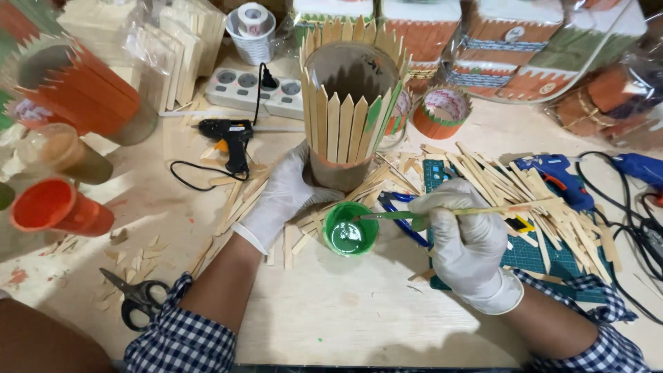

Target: Painting the tips of popsicle sticks attached to a cylindrical container with green paint.

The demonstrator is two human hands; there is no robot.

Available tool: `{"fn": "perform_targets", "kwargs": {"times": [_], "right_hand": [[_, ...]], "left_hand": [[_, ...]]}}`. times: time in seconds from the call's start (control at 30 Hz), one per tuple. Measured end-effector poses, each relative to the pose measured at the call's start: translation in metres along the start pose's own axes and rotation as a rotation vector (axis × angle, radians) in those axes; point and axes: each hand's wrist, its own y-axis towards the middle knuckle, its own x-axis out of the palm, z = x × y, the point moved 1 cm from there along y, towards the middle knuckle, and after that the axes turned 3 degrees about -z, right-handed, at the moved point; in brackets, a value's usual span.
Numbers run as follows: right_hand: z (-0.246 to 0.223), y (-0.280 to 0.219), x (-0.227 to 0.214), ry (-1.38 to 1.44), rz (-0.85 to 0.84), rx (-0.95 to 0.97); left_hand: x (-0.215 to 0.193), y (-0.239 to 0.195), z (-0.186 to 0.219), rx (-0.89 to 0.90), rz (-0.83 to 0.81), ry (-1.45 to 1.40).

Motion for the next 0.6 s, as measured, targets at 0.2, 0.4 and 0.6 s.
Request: {"fn": "perform_targets", "kwargs": {"times": [0.2,0.4,0.6], "right_hand": [[-0.013,0.014,-0.018,-0.149,0.166,-0.232],[-0.023,0.018,-0.017,-0.437,0.195,-0.346],[-0.027,0.03,-0.01,-0.504,0.162,-0.431]], "left_hand": [[-0.012,0.011,-0.005,0.054,-0.051,0.05],[-0.009,0.009,0.002,-0.002,-0.055,-0.033],[-0.031,0.03,-0.003,0.165,-0.149,0.309]]}}
